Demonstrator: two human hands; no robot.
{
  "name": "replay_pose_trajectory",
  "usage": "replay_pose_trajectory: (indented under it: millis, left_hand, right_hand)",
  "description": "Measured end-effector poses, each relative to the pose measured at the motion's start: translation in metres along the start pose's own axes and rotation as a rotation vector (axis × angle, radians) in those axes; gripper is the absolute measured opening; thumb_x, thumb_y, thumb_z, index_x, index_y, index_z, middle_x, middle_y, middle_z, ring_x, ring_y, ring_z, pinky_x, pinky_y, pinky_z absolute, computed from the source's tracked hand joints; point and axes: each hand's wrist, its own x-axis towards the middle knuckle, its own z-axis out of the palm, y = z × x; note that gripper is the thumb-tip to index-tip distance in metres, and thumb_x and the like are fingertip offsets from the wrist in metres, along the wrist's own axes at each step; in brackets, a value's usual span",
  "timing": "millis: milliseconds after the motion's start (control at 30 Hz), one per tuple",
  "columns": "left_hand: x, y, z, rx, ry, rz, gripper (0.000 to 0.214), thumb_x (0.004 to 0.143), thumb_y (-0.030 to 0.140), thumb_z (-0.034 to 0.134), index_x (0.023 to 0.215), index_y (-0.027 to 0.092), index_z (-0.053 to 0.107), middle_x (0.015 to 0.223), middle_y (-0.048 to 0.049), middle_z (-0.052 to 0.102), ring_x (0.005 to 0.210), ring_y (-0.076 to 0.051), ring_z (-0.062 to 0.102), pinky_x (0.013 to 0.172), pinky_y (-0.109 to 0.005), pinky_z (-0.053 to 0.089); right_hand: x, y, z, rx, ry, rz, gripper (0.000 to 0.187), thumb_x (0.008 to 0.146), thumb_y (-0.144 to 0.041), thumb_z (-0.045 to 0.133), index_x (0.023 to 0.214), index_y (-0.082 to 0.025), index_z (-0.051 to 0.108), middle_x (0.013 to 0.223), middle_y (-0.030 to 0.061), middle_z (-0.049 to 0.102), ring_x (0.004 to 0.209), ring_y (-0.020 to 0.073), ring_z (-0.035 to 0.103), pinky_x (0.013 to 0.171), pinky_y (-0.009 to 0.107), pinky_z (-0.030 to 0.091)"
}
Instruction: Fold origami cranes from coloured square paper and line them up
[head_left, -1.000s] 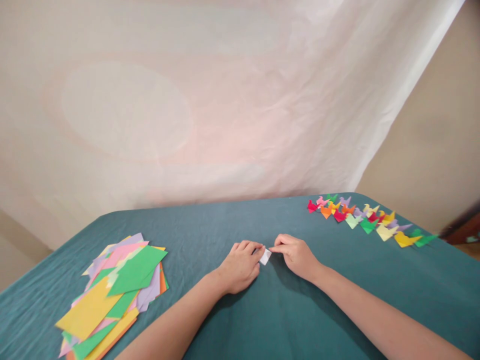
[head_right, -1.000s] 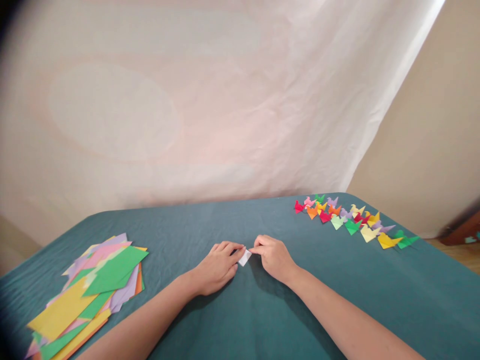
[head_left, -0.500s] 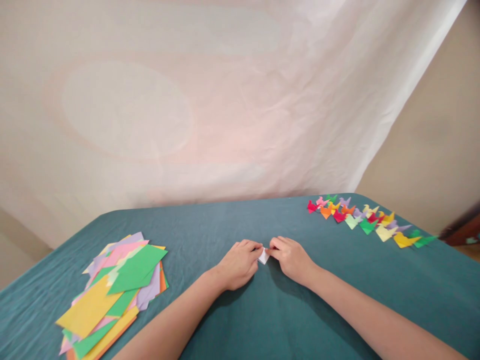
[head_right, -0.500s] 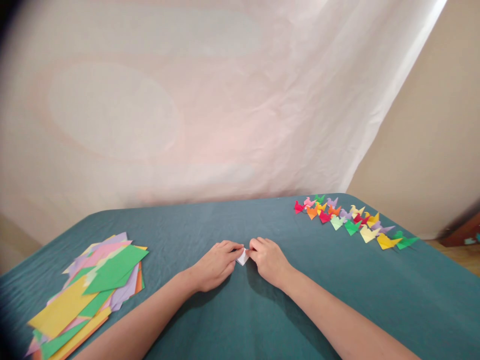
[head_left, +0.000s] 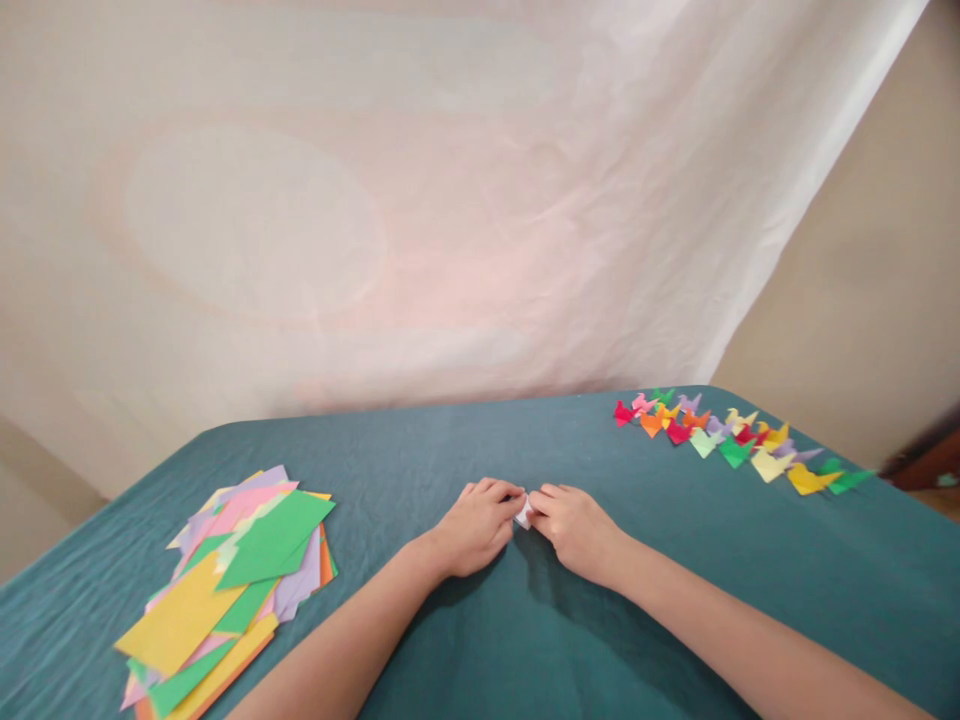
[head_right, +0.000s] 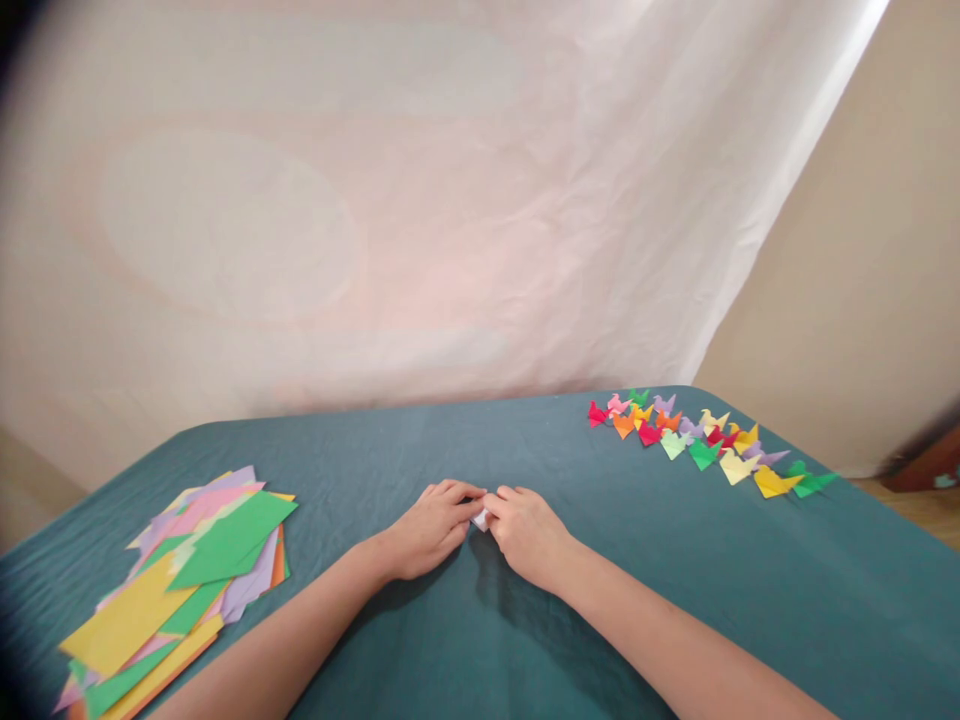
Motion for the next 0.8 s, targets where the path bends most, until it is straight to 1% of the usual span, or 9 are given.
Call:
replay_pose_trajectory:
  millis: [133,267,367,467,533,633,733,800]
  left_hand:
    - [0.000,-0.003,0.002,-0.026,0.004,0.000,0.038,0.086,0.016,0.035,0.118,0.028,0.051,0.122,-0.0027,0.049,0.111,-0.021,0.041,0.093,-0.037,0.034]
    - [0.000,-0.004,0.003,-0.053,0.001,-0.013,0.040,0.087,0.016,0.034,0.121,0.030,0.049,0.124,-0.0018,0.049,0.112,-0.021,0.041,0.094,-0.038,0.033]
    - [0.000,-0.005,0.004,-0.066,-0.006,-0.013,0.040,0.087,0.017,0.034,0.123,0.029,0.047,0.125,-0.0027,0.048,0.112,-0.022,0.041,0.094,-0.039,0.033]
    - [-0.001,-0.005,0.004,-0.068,-0.005,-0.011,0.041,0.087,0.017,0.035,0.125,0.028,0.045,0.126,-0.0031,0.047,0.112,-0.022,0.041,0.095,-0.039,0.033]
    - [-0.001,-0.005,0.005,-0.063,0.001,-0.008,0.041,0.087,0.017,0.035,0.125,0.027,0.045,0.126,-0.0031,0.047,0.112,-0.022,0.040,0.095,-0.039,0.032]
    - [-0.002,-0.005,0.005,-0.062,0.007,0.005,0.040,0.088,0.018,0.035,0.125,0.027,0.045,0.126,-0.0034,0.047,0.113,-0.022,0.040,0.095,-0.039,0.032]
    - [-0.002,-0.006,0.004,-0.075,0.008,0.014,0.040,0.089,0.020,0.035,0.127,0.028,0.044,0.126,-0.0042,0.047,0.113,-0.023,0.040,0.095,-0.039,0.033]
    - [-0.002,-0.006,0.005,-0.085,0.012,0.014,0.039,0.090,0.021,0.034,0.127,0.028,0.044,0.125,-0.0044,0.048,0.113,-0.023,0.041,0.094,-0.039,0.033]
  right_hand:
    - [0.000,-0.004,-0.007,0.029,-0.022,-0.049,0.025,0.087,-0.012,0.042,0.075,-0.015,0.064,0.080,0.0069,0.060,0.075,0.0184,0.048,0.063,0.030,0.037]
    - [-0.003,-0.002,-0.007,0.093,0.005,-0.090,0.030,0.089,-0.015,0.040,0.072,-0.017,0.065,0.075,0.0054,0.059,0.072,0.0172,0.048,0.062,0.029,0.036]
    - [-0.007,0.003,0.000,0.178,0.062,-0.101,0.033,0.091,-0.018,0.039,0.073,-0.019,0.066,0.074,0.0040,0.060,0.070,0.0161,0.048,0.062,0.028,0.036]
    - [-0.010,0.008,0.008,0.304,0.177,-0.100,0.034,0.091,-0.018,0.039,0.072,-0.021,0.068,0.069,0.0023,0.060,0.066,0.0146,0.049,0.060,0.027,0.036]
    - [-0.011,0.011,0.012,0.404,0.272,-0.061,0.037,0.090,-0.014,0.038,0.070,-0.021,0.068,0.067,0.0022,0.060,0.064,0.0138,0.050,0.060,0.027,0.037]
    - [-0.012,0.014,0.015,0.495,0.385,0.049,0.037,0.088,-0.009,0.037,0.071,-0.020,0.068,0.070,0.0029,0.061,0.067,0.0131,0.053,0.062,0.025,0.041]
    - [-0.010,0.015,0.015,0.492,0.406,0.129,0.035,0.085,-0.006,0.038,0.077,-0.020,0.069,0.075,0.0034,0.062,0.072,0.0138,0.054,0.066,0.026,0.044]
    - [-0.009,0.015,0.014,0.481,0.379,0.130,0.035,0.084,-0.004,0.039,0.081,-0.022,0.069,0.082,0.0035,0.064,0.079,0.0153,0.054,0.070,0.028,0.045]
